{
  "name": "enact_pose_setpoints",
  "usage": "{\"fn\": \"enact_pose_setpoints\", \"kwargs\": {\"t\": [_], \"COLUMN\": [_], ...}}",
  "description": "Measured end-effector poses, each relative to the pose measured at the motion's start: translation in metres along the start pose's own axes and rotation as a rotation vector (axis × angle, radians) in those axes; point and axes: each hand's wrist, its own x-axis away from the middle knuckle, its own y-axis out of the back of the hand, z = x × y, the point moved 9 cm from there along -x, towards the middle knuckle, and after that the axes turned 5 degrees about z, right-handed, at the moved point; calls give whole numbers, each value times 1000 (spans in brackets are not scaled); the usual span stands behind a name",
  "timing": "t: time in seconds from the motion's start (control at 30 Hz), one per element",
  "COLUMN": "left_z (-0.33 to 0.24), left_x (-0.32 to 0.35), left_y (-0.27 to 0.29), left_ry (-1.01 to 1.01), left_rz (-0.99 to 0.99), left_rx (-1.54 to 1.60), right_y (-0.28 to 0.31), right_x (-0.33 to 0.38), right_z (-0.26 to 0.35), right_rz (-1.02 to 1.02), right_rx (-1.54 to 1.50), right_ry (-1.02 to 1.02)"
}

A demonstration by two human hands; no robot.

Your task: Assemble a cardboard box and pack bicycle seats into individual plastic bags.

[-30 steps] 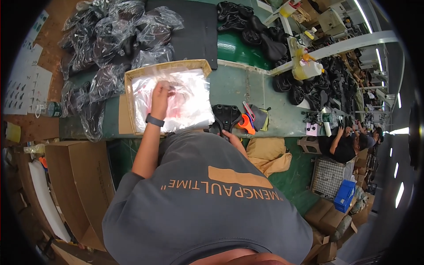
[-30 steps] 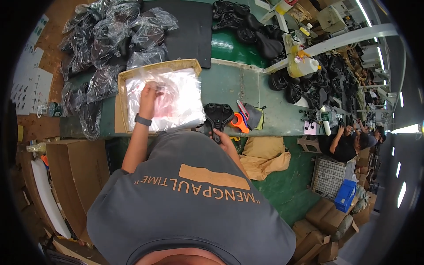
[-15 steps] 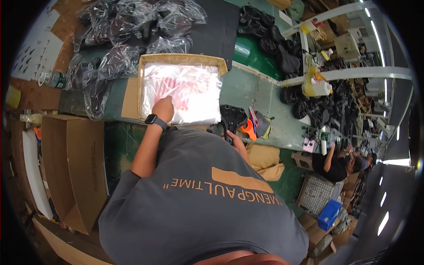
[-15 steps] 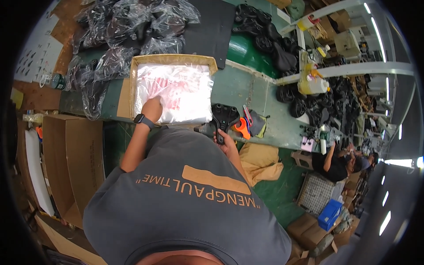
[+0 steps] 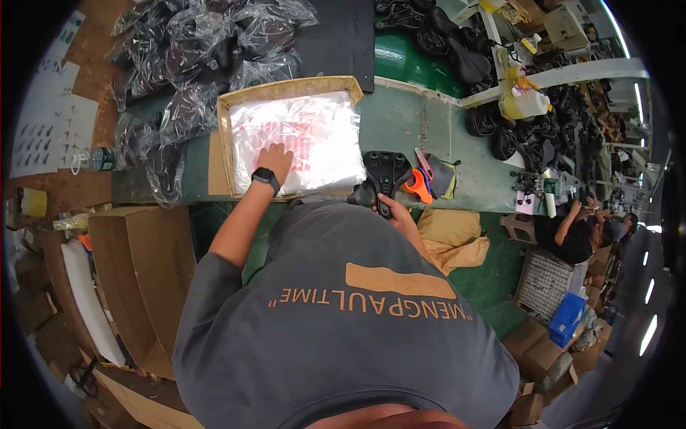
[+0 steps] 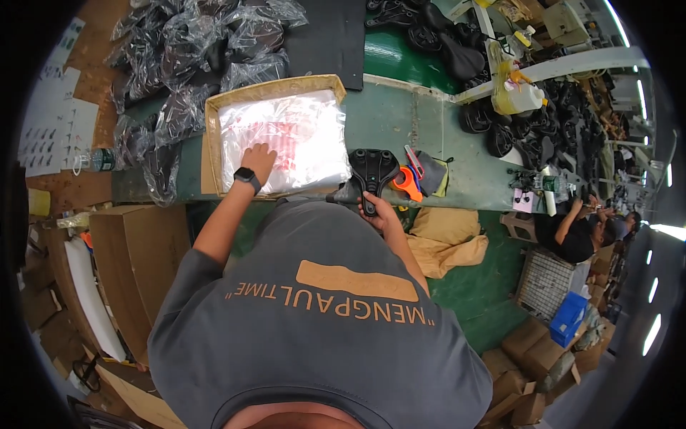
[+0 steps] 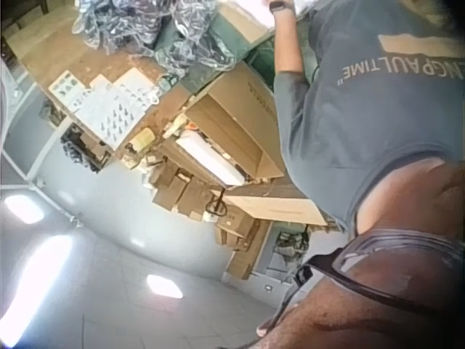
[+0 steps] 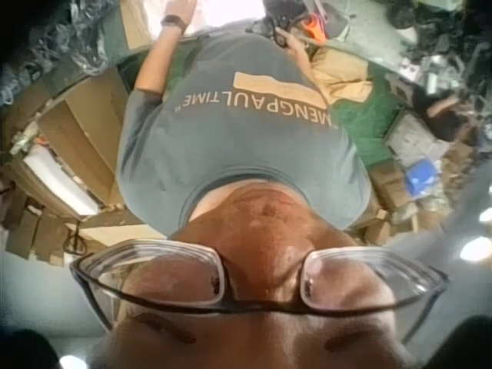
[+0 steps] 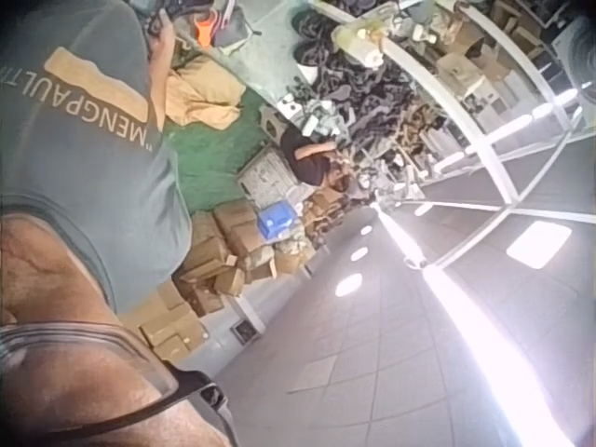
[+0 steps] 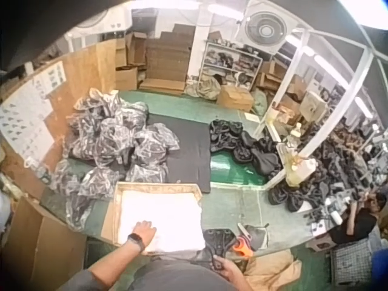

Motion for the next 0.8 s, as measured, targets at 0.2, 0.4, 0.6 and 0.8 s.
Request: {"fn": "enact_pose_setpoints", "kwargs": {"t": [0.2, 0.4, 0.6, 0.8], "left_z": [87, 28, -65, -179], "left_x": [-34, -41, -39, -51], "left_y": [-78, 11, 86, 96], "left_ry": [105, 135, 426, 456], "left_rz": [297, 176, -226, -14], "left_rx": [93, 972, 1571, 1602], "right_y": [4, 25, -17, -118], "right_x": [5, 21, 88, 161], "right_z": [20, 39, 97, 121], "right_rz": [-7, -22, 242, 858], "right_rx": [49, 123, 75, -101], "right_ry": [152, 168, 359, 322]}}
